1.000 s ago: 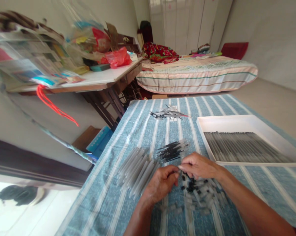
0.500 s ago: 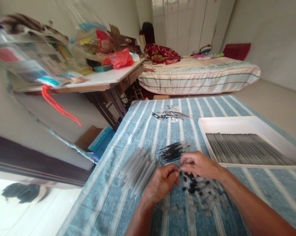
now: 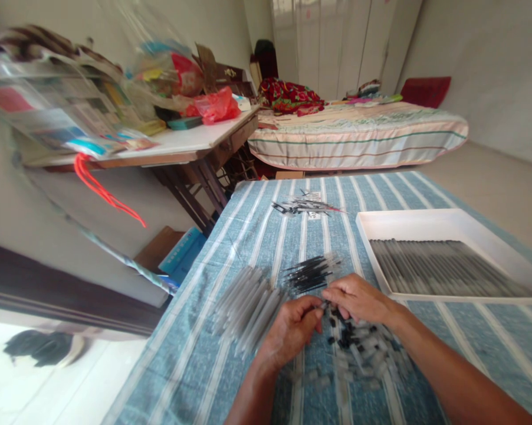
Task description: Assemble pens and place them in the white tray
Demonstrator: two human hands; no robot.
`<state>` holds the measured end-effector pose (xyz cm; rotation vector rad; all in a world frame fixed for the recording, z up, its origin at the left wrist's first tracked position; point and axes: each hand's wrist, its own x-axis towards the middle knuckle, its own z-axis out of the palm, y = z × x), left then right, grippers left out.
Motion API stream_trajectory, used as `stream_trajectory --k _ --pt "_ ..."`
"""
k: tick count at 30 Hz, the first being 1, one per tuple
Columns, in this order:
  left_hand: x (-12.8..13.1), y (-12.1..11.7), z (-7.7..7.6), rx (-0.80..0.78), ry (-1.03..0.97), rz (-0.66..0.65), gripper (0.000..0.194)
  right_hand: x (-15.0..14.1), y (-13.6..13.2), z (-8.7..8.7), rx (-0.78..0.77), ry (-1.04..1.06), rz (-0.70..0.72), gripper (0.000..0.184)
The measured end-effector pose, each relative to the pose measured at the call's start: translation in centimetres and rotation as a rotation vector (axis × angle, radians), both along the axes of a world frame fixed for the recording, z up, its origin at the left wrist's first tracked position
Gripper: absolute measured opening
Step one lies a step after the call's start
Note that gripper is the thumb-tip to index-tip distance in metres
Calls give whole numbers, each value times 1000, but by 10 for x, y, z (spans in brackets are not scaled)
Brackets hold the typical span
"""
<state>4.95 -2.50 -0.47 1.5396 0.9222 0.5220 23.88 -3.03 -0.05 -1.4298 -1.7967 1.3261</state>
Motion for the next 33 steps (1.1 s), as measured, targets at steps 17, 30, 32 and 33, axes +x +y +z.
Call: stream_trajectory --k 17,30,32,33 --pt "1 0 -4 16 -7 7 19 -1 0 -2 -45 -3 1 39" --pt "2 0 -8 44 -26 54 17 0 1 2 -1 61 22 21" --pt "2 0 -9 110 -18 86 14 0 1 2 0 64 13 22" --pt "2 1 -9 160 -9 105 13 0 1 2 -6 71 12 22"
